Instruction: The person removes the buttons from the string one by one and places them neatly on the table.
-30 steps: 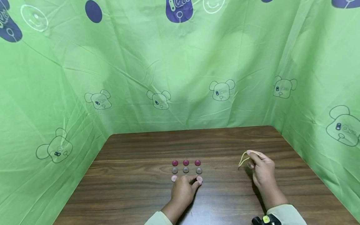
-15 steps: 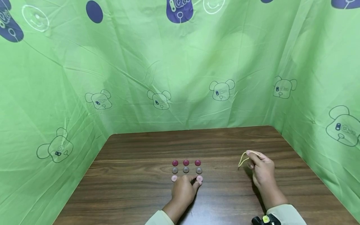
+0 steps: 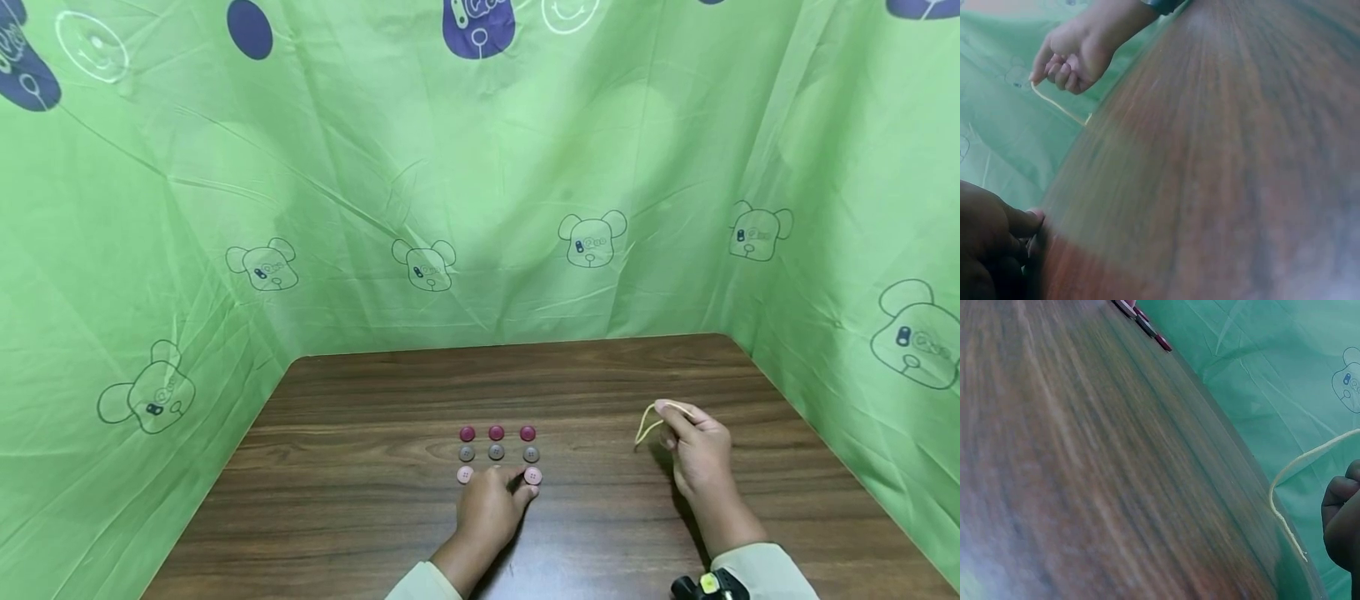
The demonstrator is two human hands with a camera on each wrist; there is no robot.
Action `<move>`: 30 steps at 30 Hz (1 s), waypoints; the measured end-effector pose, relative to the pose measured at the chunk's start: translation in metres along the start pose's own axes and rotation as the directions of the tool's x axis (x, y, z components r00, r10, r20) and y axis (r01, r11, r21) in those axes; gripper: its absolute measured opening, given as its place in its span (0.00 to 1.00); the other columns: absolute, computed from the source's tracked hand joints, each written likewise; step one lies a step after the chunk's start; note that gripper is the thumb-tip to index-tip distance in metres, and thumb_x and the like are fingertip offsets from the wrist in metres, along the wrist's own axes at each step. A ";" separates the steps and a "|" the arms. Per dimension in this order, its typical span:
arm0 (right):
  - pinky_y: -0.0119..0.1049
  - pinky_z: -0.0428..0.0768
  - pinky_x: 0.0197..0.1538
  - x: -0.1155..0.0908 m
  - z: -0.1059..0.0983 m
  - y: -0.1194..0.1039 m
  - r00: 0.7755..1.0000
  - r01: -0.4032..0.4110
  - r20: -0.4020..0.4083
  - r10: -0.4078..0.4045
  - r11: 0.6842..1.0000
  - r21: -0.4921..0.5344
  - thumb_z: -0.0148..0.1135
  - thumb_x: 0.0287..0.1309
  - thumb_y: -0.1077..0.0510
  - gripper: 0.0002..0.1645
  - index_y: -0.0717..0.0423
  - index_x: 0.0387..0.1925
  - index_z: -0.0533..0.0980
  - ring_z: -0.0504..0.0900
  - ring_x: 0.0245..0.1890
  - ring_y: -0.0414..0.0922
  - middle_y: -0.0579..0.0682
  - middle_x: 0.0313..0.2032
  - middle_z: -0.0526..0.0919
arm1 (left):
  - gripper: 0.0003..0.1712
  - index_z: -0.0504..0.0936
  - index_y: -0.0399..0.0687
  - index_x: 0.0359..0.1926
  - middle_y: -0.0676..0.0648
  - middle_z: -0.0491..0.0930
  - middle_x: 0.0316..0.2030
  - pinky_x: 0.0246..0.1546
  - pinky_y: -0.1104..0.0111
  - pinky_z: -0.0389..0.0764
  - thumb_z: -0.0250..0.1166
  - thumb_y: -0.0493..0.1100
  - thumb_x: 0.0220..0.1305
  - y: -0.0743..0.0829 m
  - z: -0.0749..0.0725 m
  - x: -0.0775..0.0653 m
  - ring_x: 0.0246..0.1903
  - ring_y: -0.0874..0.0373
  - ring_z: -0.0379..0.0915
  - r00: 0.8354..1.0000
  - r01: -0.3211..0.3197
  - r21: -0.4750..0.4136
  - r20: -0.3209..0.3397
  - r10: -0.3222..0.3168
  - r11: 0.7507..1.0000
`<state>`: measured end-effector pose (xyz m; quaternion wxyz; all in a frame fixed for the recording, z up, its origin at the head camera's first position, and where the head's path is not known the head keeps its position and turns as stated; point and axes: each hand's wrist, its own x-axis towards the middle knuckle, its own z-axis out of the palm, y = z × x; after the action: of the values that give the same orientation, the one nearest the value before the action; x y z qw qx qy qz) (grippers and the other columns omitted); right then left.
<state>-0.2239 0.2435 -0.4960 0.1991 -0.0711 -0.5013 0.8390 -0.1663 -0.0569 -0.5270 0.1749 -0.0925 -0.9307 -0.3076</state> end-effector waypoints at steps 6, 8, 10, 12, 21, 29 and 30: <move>0.27 0.69 0.24 -0.002 0.002 0.001 0.999 -0.018 0.027 0.019 1.000 -0.022 0.64 0.69 0.76 0.14 0.62 0.35 0.91 0.68 0.17 0.37 0.43 0.26 0.89 | 0.23 0.94 0.53 0.54 0.47 0.94 0.47 0.34 0.61 0.85 0.85 0.47 0.56 -0.003 -0.006 -0.005 0.29 0.64 0.82 0.998 0.029 -0.074 0.056 -0.024 0.997; 0.27 0.69 0.24 -0.003 0.002 0.000 0.999 -0.016 0.041 0.018 0.999 -0.039 0.65 0.69 0.75 0.12 0.62 0.36 0.91 0.69 0.17 0.37 0.43 0.26 0.89 | 0.23 0.93 0.53 0.55 0.48 0.94 0.44 0.30 0.66 0.80 0.84 0.47 0.57 -0.004 -0.007 -0.005 0.24 0.70 0.70 0.996 0.051 -0.099 0.072 -0.044 0.994; 0.27 0.70 0.25 -0.004 0.002 0.000 0.998 -0.011 0.060 0.015 0.998 -0.062 0.67 0.69 0.73 0.10 0.62 0.37 0.91 0.70 0.18 0.37 0.42 0.26 0.88 | 0.23 0.93 0.53 0.55 0.50 0.93 0.37 0.25 0.69 0.75 0.84 0.46 0.58 -0.004 -0.008 -0.005 0.20 0.72 0.63 0.995 0.071 -0.127 0.081 -0.061 0.989; 0.27 0.71 0.25 -0.004 0.001 0.000 0.996 -0.007 0.086 0.015 0.996 -0.094 0.69 0.69 0.72 0.09 0.61 0.38 0.91 0.71 0.19 0.37 0.41 0.26 0.88 | 0.22 0.93 0.51 0.56 0.53 0.86 0.26 0.21 0.70 0.70 0.83 0.45 0.59 -0.003 -0.008 -0.004 0.17 0.73 0.58 0.993 0.086 -0.154 0.089 -0.073 0.984; 0.29 0.73 0.26 -0.007 0.002 0.004 0.982 0.010 0.184 0.033 0.974 -0.224 0.71 0.68 0.71 0.06 0.65 0.43 0.90 0.71 0.20 0.36 0.40 0.28 0.89 | 0.22 0.93 0.48 0.54 0.64 0.64 0.17 0.15 0.71 0.60 0.83 0.44 0.58 -0.006 -0.005 -0.007 0.15 0.75 0.53 0.999 0.043 -0.172 0.033 -0.038 0.984; 0.27 0.78 0.31 -0.009 0.003 0.003 0.970 -0.023 0.222 0.102 0.941 -0.337 0.74 0.66 0.68 0.10 0.61 0.48 0.90 0.76 0.27 0.31 0.35 0.28 0.83 | 0.25 0.91 0.48 0.59 0.62 0.65 0.16 0.15 0.72 0.60 0.81 0.43 0.61 -0.005 -0.008 -0.004 0.14 0.73 0.55 0.987 0.130 -0.193 0.117 -0.108 0.973; 0.27 0.79 0.31 -0.009 0.003 0.003 0.969 -0.025 0.222 0.104 0.942 -0.335 0.74 0.65 0.69 0.10 0.60 0.47 0.90 0.76 0.28 0.31 0.35 0.28 0.82 | 0.25 0.91 0.48 0.60 0.62 0.64 0.15 0.15 0.72 0.60 0.81 0.43 0.61 -0.005 -0.009 -0.004 0.13 0.73 0.54 0.986 0.135 -0.196 0.123 -0.112 0.971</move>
<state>-0.2179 0.2361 -0.4978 0.0955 -0.0195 -0.6519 0.7520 -0.1619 -0.0659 -0.5244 0.0930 -0.0687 -0.9066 -0.4059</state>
